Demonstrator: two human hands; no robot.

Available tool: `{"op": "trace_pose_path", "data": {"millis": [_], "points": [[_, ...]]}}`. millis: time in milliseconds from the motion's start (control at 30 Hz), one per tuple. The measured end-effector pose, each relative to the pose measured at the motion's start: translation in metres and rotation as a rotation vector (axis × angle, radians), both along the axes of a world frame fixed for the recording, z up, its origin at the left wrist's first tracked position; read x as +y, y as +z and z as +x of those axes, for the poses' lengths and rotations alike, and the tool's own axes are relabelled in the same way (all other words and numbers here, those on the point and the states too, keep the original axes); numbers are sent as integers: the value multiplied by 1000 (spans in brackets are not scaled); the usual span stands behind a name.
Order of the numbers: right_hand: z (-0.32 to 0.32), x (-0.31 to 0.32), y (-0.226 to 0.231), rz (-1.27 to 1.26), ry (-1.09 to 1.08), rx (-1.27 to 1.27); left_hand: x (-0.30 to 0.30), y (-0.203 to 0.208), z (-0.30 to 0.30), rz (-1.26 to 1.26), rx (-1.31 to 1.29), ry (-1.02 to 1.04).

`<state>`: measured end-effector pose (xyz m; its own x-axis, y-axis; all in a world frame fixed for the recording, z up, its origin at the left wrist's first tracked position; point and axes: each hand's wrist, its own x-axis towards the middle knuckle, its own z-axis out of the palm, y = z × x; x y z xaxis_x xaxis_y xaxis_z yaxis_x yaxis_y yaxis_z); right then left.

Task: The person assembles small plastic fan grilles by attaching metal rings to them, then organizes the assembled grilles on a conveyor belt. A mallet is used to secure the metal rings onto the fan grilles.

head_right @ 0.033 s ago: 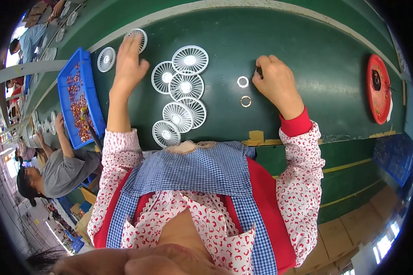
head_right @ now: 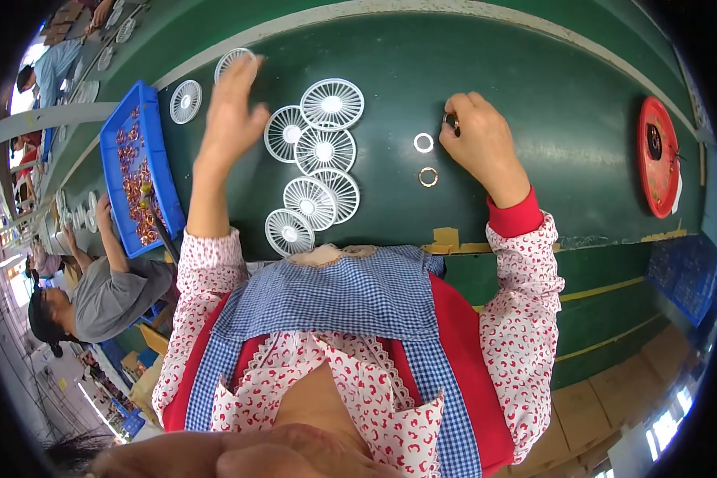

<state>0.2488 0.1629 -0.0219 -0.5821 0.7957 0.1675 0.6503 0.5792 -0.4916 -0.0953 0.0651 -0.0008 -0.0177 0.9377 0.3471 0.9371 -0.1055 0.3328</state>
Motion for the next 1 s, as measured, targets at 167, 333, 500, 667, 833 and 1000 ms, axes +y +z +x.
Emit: {"op": "trace_pose_path", "data": {"millis": [167, 333, 500, 667, 833, 1000], "points": [[-18, 1, 8, -126, 56, 340, -14, 8, 79, -65, 91, -135], [6, 8, -12, 34, 80, 258, 3, -6, 94, -112, 187, -101], [7, 4, -3, 307, 79, -4, 5, 11, 92, -139, -152, -15], [9, 11, -2, 283, 79, -154, 5, 2, 103, -486, -1740, -14], [-48, -25, 42, -147, 160, 430, -2, -12, 107, -589, -2047, 88], [-73, -36, 38, -41, 236, 491, -9, -5, 103, -537, -1950, 22]]}}
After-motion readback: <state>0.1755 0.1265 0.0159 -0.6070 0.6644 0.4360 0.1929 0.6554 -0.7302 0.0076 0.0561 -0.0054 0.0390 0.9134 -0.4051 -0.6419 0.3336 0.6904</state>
